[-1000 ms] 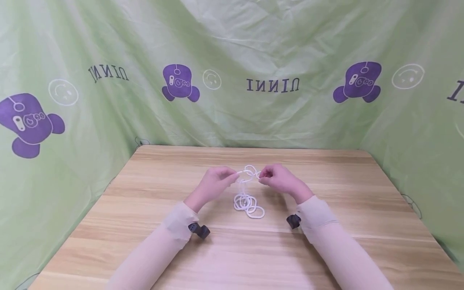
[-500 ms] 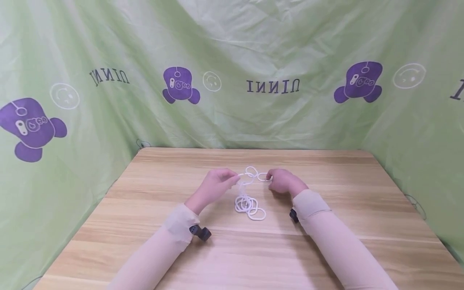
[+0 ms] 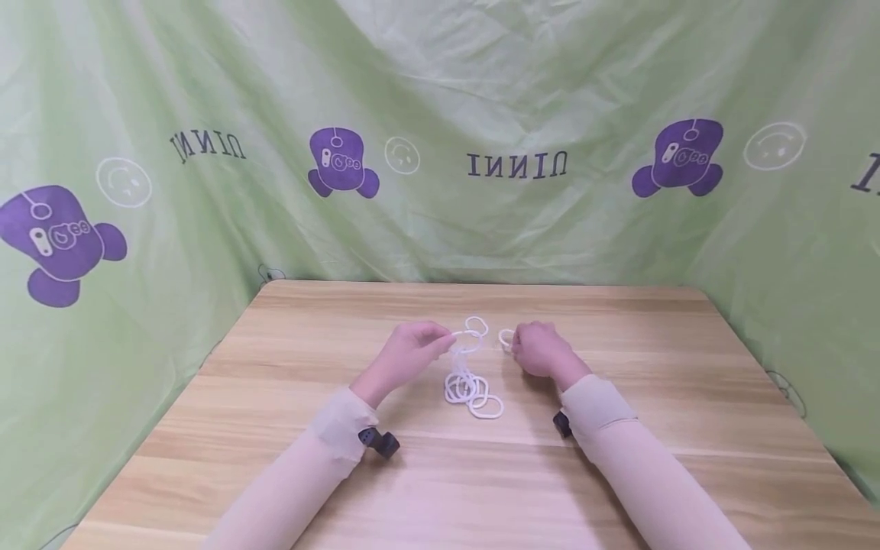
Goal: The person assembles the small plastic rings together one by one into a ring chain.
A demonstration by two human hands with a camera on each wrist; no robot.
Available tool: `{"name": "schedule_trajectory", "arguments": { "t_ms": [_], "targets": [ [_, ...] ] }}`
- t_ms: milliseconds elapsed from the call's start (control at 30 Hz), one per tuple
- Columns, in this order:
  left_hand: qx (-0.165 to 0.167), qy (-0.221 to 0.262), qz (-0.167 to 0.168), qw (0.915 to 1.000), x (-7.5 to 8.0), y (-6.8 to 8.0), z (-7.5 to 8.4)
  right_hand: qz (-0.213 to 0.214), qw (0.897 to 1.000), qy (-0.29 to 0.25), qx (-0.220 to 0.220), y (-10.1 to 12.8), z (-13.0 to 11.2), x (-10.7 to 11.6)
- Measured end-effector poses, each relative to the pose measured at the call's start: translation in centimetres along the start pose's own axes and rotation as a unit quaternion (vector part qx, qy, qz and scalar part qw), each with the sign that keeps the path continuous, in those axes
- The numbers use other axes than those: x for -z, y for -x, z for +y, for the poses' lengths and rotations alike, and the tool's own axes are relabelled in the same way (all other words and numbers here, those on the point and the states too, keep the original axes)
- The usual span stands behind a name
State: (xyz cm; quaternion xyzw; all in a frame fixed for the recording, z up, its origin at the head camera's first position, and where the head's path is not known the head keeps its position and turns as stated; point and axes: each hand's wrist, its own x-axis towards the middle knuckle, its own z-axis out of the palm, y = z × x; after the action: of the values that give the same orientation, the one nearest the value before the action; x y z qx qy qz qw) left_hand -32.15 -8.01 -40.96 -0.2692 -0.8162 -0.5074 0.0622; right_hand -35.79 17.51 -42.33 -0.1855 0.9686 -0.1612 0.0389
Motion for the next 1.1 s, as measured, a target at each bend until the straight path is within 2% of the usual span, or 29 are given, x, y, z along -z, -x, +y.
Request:
{"name": "schedule_trajectory", "arguments": {
  "t_ms": [133, 267, 467, 700, 800, 867, 1100],
  "targets": [
    [0.004, -0.007, 0.001, 1.0000, 0.0, 0.1, -0.3, 0.052, 0.998, -0.042, 0.015, 0.6, -0.4, 0.6],
    [0.002, -0.007, 0.000, 1.0000, 0.0, 0.1, -0.4, 0.058, 0.992, -0.111, 0.020, 1.2, -0.5, 1.1],
    [-0.003, -0.003, 0.001, 1.0000, -0.1, 0.1, -0.6, 0.018, 0.968, -0.248, 0.018, 1.7, -0.2, 0.5],
    [-0.007, 0.002, -0.001, 1.0000, -0.4, 0.2, -0.8, 0.010, 0.940, -0.339, 0.025, 2.3, -0.7, 0.2],
    [-0.004, 0.002, -0.001, 1.0000, -0.5, 0.1, -0.9, 0.028, 0.932, -0.359, 0.029, 2.6, -1.0, 0.7],
    [-0.006, 0.001, -0.002, 1.0000, -0.5, 0.1, -0.9, 0.042, 0.931, -0.361, 0.032, 2.8, -1.3, 1.1],
    [-0.012, -0.015, -0.015, 0.9997, -0.7, 0.0, -0.8, 0.041, 0.939, -0.336, 0.063, 3.8, -3.3, 2.6]
  ]
}}
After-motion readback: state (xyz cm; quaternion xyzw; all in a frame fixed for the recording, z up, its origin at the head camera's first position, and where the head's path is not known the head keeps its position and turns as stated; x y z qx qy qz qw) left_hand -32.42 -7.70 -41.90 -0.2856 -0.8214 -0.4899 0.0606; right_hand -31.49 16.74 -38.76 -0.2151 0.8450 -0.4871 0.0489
